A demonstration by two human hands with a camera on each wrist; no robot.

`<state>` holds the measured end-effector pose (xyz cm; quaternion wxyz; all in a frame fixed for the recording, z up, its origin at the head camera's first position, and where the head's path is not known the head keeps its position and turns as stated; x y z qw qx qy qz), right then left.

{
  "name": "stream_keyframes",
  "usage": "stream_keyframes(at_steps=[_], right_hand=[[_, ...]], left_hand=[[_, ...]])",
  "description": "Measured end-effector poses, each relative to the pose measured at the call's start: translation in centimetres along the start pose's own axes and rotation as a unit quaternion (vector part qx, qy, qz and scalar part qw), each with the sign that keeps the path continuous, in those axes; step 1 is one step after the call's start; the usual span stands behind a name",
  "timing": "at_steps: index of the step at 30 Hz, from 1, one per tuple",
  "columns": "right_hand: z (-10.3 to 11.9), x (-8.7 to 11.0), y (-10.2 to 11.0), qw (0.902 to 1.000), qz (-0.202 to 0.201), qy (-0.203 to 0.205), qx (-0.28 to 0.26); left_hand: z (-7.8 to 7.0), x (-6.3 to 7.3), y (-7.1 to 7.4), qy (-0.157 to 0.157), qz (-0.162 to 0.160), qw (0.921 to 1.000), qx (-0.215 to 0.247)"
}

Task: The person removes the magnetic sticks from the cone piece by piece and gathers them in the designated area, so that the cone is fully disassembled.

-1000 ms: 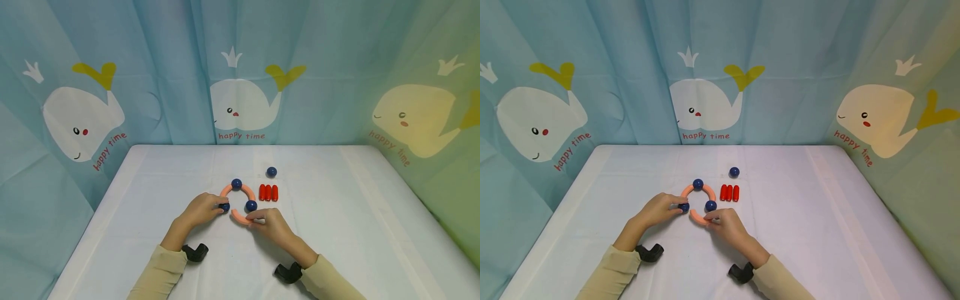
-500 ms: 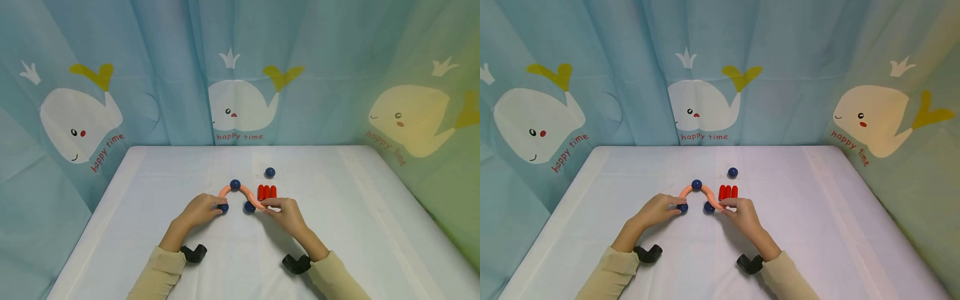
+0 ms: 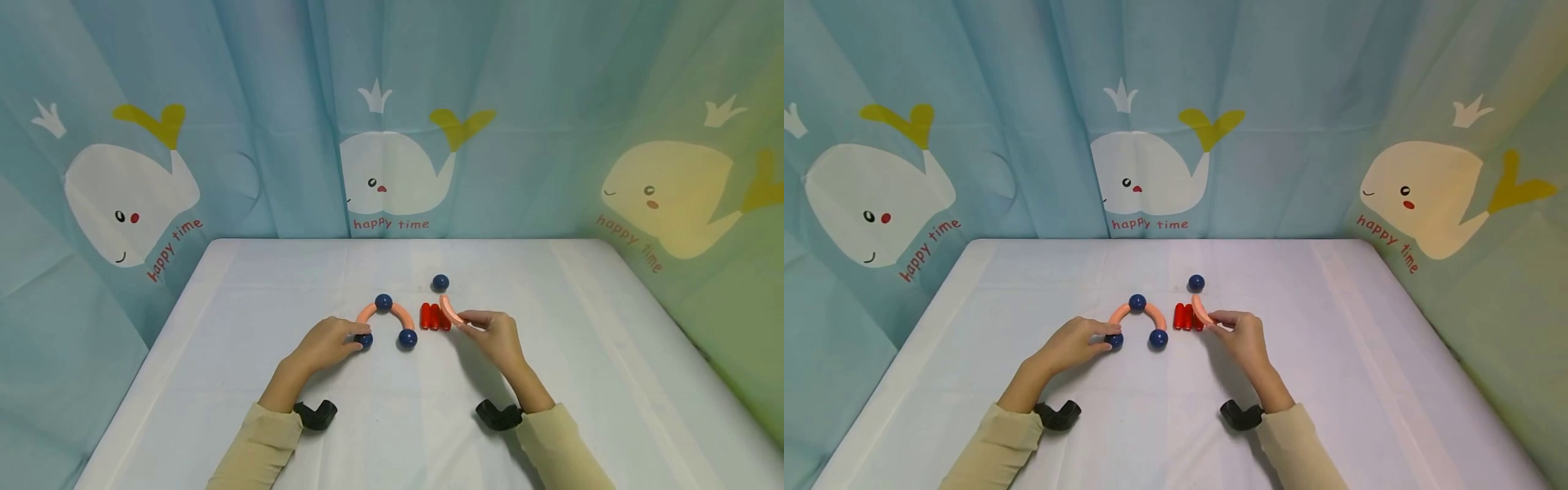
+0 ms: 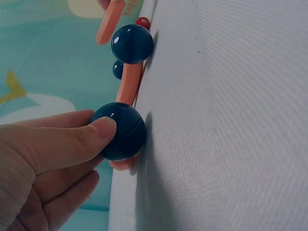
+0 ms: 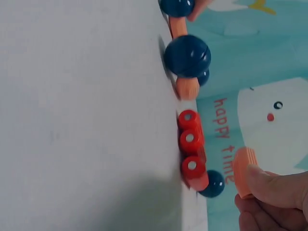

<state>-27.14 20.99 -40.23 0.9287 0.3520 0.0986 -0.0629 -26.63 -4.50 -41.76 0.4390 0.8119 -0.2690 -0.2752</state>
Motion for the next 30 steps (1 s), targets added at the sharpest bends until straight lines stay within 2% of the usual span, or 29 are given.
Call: stream_keyframes(at_steps=[7,19,26,30], right_hand=[[-2.1,-0.6,0.4,0.9990,-0.009,-0.040,0.018],[-3.9,-0.7,0.3,0.9930,0.027,-0.106,0.043],[-4.4,-0.8,-0.6,0.9904,0.045,-0.125,0.036],[-4.1,-0.8,-1.0,0.9909,0.044,-0.123,0.033]], left_hand=[[0.1,0.0,0.0,-0.002,-0.004,1.0000,0.004],[0.4,0.0,-0.2,0.004,-0.007,0.9999,0.009],[0.4,0.0,-0.1,-0.002,-0.010,0.9999,0.005],[0.4,0.0,-0.1,0.000,-0.009,0.9999,0.008]])
Point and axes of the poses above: each hand's wrist, its own x-axis away from the middle knuckle, its own y-axis out of the back of the hand, z = x × y, the point moved 9 cm from there along -x, towards the middle knuckle, and after that the axes turned 7 degrees about -y, right-handed, at the moved point
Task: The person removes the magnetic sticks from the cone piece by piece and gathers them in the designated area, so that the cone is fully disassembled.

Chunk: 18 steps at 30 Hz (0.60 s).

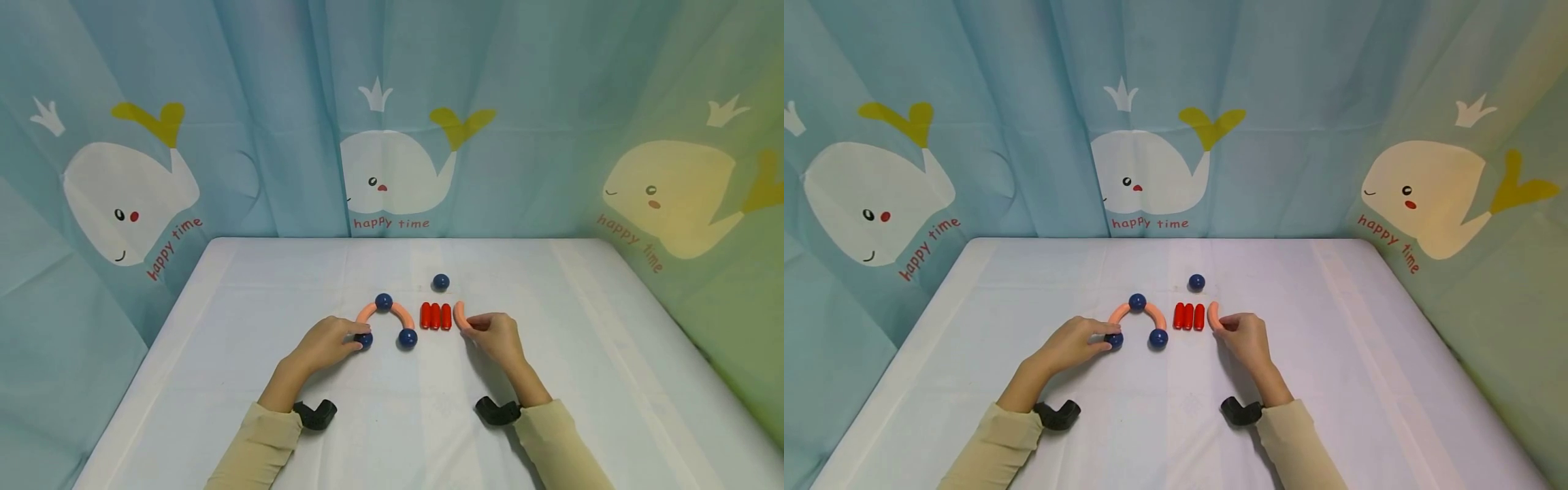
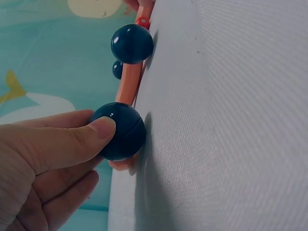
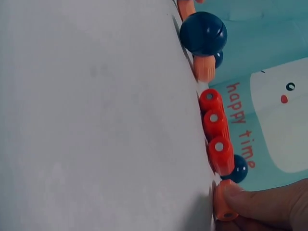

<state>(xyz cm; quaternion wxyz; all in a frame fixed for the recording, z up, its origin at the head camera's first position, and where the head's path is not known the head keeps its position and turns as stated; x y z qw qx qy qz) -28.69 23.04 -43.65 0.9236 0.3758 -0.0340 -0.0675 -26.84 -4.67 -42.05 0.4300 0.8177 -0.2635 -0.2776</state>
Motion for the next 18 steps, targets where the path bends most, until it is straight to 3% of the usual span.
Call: stream_keyframes(at_steps=[14,18], right_hand=[[1.2,0.4,-0.9,0.9997,-0.012,0.020,0.012],[1.0,0.3,-0.8,0.9998,-0.002,0.008,0.016]], left_hand=[[-0.1,-0.1,0.0,-0.008,-0.004,0.9999,-0.009],[-0.1,0.0,0.0,-0.005,-0.002,1.0000,-0.008]])
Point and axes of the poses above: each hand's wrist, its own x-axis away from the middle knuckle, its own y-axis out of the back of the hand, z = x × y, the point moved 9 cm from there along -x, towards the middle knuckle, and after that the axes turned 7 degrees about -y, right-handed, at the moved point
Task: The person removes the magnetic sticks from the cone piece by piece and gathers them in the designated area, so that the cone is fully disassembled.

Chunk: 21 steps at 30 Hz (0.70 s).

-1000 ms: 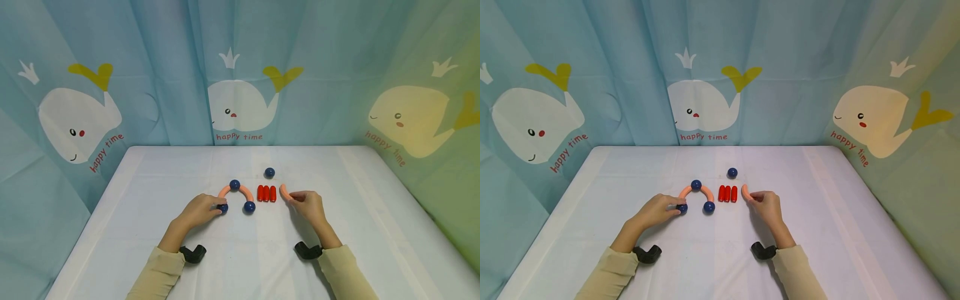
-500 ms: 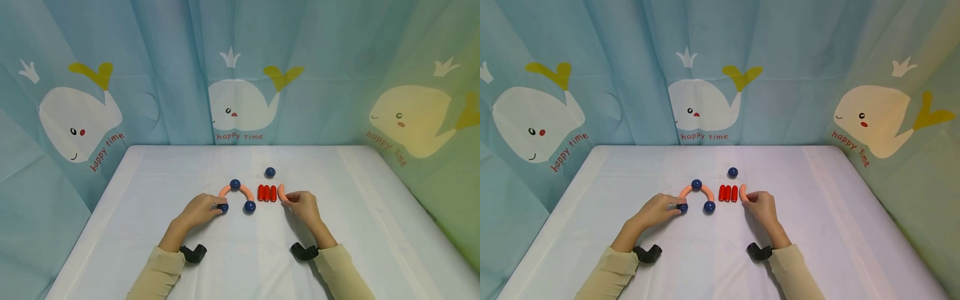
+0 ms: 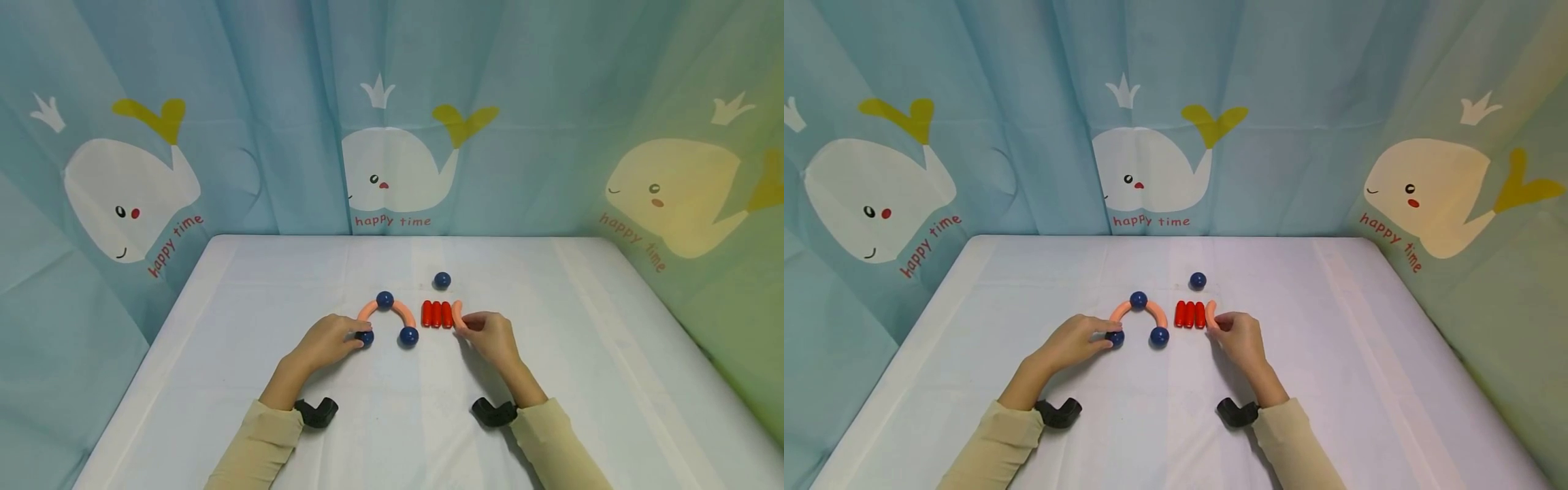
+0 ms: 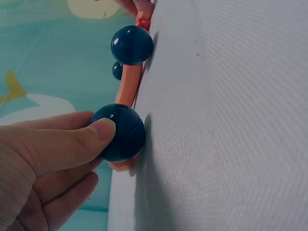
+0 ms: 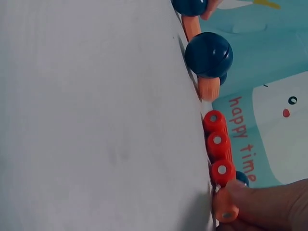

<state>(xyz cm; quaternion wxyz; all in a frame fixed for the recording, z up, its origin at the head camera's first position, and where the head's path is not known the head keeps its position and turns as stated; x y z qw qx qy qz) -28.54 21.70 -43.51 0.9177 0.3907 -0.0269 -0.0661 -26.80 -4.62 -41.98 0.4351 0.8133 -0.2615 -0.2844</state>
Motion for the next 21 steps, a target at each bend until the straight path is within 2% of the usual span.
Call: stream_keyframes(at_steps=[5,11,18,21], right_hand=[[0.1,0.0,0.8,0.9999,0.000,-0.013,-0.004],[2.4,0.4,1.2,0.9990,-0.002,0.034,-0.029],[6.4,1.8,-0.6,0.9947,0.026,0.077,-0.063],[7.7,2.4,-1.8,0.9912,0.046,0.098,-0.076]], left_hand=[[-0.2,-0.1,0.1,0.004,0.007,0.9999,-0.014],[-0.2,-0.1,0.1,0.025,0.014,0.9989,-0.038],[-0.3,0.0,0.0,0.044,0.024,0.9976,-0.048],[-0.6,0.0,0.0,0.040,0.027,0.9981,-0.038]])
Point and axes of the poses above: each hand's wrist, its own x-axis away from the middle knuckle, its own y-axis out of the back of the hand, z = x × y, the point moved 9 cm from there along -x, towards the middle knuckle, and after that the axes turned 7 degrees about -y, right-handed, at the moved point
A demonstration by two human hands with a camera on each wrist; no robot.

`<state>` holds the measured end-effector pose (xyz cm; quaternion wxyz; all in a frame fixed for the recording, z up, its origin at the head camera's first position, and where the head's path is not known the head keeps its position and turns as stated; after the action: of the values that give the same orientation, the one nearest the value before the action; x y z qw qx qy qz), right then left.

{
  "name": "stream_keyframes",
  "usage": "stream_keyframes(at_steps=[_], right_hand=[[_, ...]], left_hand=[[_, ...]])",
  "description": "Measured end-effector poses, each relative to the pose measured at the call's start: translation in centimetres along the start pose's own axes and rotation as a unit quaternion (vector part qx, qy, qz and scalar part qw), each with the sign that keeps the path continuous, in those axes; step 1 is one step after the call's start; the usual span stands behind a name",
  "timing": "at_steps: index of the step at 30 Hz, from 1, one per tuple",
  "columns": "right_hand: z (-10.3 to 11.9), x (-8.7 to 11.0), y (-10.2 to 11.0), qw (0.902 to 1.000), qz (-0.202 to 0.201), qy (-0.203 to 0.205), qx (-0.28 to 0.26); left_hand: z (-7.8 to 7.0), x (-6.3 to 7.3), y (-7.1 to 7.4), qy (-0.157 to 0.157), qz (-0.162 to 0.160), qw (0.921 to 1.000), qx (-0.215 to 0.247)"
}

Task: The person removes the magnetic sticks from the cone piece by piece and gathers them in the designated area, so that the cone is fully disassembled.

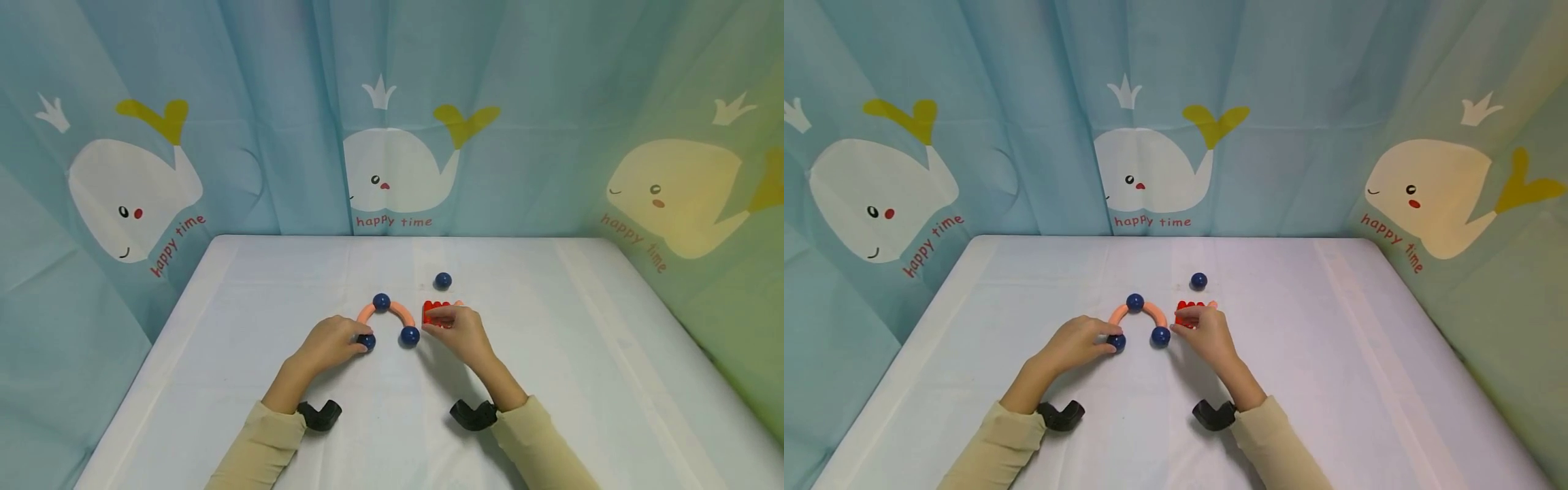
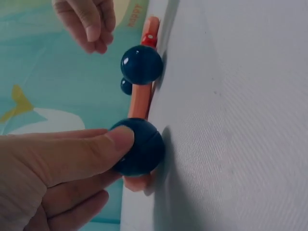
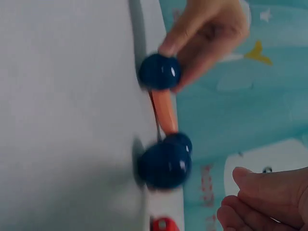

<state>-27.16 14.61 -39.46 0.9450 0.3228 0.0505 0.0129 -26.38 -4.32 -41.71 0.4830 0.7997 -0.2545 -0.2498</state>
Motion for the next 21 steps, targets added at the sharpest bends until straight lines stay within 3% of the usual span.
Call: stream_keyframes(at_steps=[7,17,21], right_hand=[[1.4,0.4,-2.0,0.9984,0.025,0.050,-0.011],[2.3,0.5,-3.0,0.9958,0.051,0.071,-0.029],[2.5,0.4,-3.6,0.9953,0.064,0.068,-0.029]], left_hand=[[0.3,0.0,-0.2,-0.048,0.001,0.9987,0.018],[0.1,0.0,0.1,-0.087,-0.033,0.9944,-0.049],[-0.1,0.1,0.2,-0.087,-0.034,0.9936,-0.063]])
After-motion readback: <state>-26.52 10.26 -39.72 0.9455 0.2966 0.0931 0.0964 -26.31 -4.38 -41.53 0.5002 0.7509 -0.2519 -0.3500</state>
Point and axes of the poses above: each hand's wrist, its own x-axis away from the middle knuckle, its own y-axis out of the back of the hand, z = x × y, the point moved 9 cm from there along -x, towards the middle knuckle, and after that the axes turned 7 degrees about -y, right-handed, at the moved point
